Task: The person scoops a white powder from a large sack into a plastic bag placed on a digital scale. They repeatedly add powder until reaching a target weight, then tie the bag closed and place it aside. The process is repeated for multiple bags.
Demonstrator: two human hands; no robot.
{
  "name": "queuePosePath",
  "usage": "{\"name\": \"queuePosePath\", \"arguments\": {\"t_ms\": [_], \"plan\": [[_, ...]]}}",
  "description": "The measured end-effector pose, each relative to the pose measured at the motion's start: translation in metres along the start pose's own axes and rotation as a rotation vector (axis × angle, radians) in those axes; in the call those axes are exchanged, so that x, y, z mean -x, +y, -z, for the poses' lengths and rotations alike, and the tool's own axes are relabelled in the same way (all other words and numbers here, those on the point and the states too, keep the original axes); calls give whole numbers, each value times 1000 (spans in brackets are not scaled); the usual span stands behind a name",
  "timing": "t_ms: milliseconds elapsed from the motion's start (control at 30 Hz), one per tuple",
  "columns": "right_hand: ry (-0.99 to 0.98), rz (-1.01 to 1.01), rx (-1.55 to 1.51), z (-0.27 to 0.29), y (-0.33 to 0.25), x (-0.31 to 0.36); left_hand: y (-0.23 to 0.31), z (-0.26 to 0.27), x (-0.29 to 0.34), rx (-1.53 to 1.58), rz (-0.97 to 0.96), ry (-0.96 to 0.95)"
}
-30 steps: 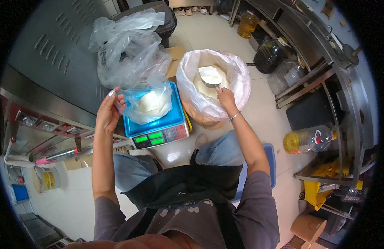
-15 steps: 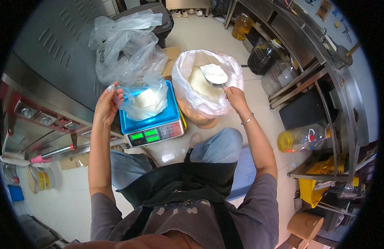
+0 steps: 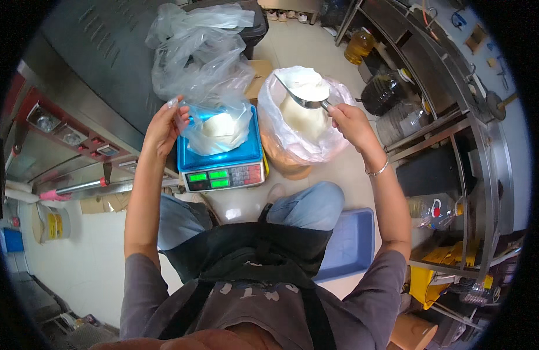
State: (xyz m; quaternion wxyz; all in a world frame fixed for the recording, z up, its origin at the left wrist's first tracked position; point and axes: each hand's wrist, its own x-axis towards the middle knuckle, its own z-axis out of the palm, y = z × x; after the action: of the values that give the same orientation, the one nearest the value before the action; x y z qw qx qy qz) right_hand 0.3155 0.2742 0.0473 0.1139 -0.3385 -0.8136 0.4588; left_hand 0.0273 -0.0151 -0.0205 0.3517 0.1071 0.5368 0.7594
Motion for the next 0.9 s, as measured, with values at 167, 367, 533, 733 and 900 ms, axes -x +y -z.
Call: {"name": "queuePosePath", "arguments": {"t_ms": [167,367,533,733,900], "plan": [[-133,50,30,-21,-45,1,1,-3,1,-38,-13,33],[-270,138,28,-67,-64,-12,10,-15,3,-137,11,45],[-382,264,170,-103,-56,-29,15,-18,3,-249,9,63],[-469,339,409,-119,-39,-59,11,-19,3,-239,-10,3],[-606,468,776,-137,-72,-92,15,-27,9,-264,6,-51]]}}
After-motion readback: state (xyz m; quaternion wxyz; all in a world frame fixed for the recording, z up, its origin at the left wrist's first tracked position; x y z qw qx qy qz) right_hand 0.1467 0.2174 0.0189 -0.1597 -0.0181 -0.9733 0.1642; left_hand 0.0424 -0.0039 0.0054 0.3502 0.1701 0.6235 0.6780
